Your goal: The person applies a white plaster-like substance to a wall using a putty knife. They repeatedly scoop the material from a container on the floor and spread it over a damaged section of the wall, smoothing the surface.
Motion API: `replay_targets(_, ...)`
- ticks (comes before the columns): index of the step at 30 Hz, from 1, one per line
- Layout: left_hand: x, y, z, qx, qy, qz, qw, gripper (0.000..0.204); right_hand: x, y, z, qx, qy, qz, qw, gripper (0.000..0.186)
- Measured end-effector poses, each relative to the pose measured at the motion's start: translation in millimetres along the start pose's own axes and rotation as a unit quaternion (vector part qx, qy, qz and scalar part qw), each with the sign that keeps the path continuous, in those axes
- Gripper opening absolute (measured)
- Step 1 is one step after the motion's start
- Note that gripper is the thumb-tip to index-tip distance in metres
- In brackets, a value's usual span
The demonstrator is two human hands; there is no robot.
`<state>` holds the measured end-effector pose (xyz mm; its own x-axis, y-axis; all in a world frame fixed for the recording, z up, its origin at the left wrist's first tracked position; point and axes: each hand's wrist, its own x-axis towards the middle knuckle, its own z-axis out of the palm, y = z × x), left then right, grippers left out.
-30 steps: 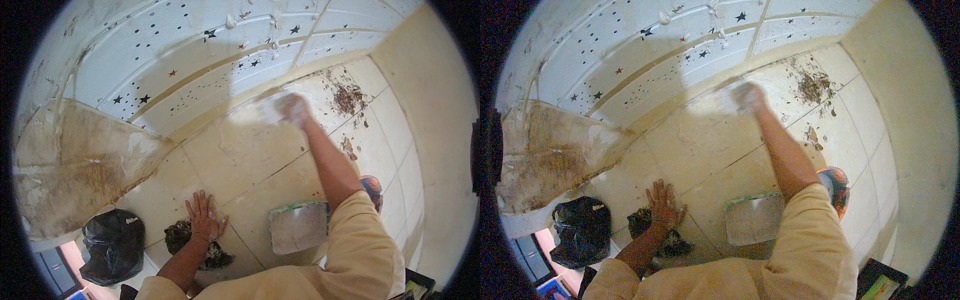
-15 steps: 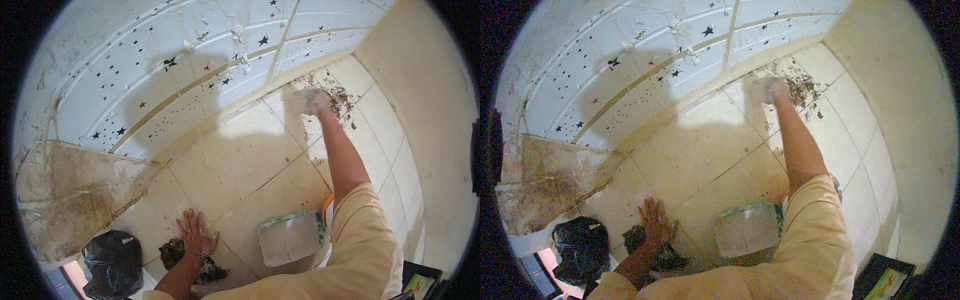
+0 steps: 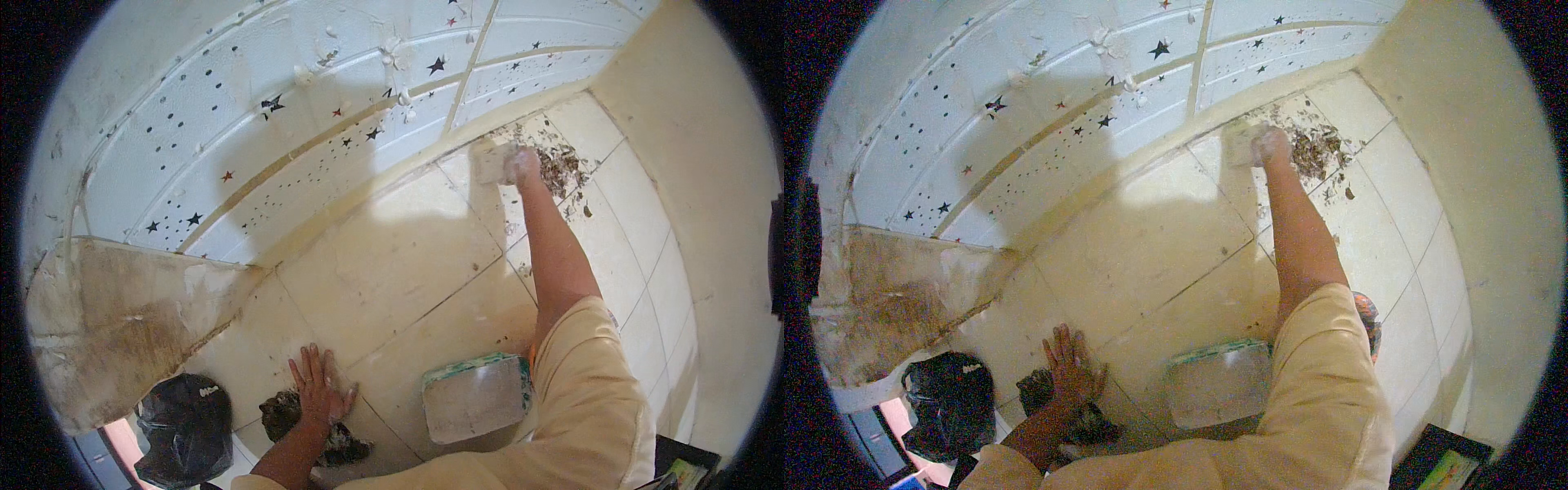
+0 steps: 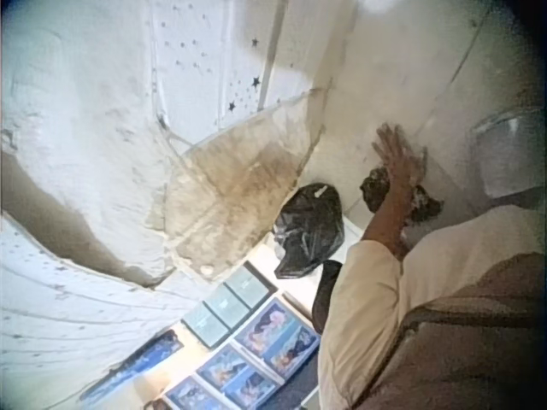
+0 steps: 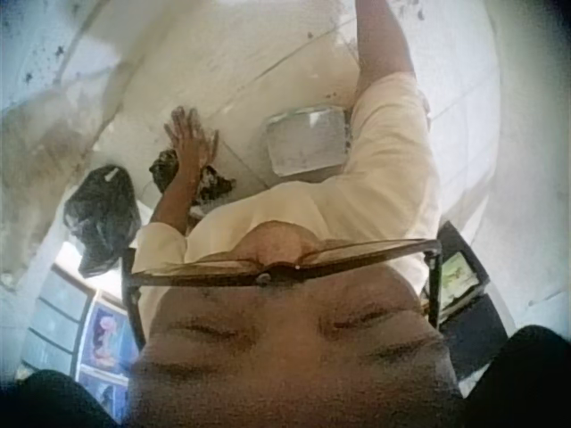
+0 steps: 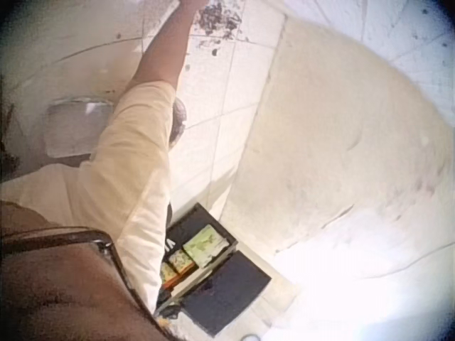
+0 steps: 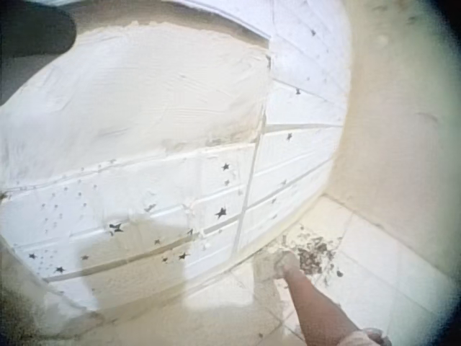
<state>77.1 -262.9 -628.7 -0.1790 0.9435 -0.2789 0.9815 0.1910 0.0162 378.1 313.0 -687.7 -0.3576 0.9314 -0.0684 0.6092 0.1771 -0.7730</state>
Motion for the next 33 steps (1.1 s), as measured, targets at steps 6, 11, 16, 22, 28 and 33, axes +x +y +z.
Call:
replay_targets(6, 43, -1, -4, -0.013, 0.005, 0.085, 0.996, 0.088, -12, 95, 121, -0.093, 0.049, -0.045, 0.993, 0.049)
replay_targets(11, 9, 0, -3, -0.038, 0.04, 0.031, 0.998, 0.085, -68, -46, 76, -0.377, -0.122, -0.331, 0.856, 0.035)
replay_targets(16, 33, 1, -10, -0.056, 0.019, 0.07, 0.996, 0.086, -70, 87, -102, -0.096, 0.05, 0.088, 0.99, 0.028)
replay_targets(22, 12, 0, 2, -0.012, -0.005, 0.032, 0.999, 0.089, -107, -4, 64, 0.04, 0.0, 0.058, 0.998, 0.03)
replay_targets(28, 17, 0, -4, -0.013, 0.042, 0.054, 0.998, 0.087, -130, -26, -48, 0.343, -0.073, 0.132, 0.927, 0.027)
replay_targets(33, 14, 0, -1, -0.031, 0.04, 0.04, 0.998, 0.088, -200, -118, 64, -0.258, -0.053, -0.069, 0.962, 0.029)
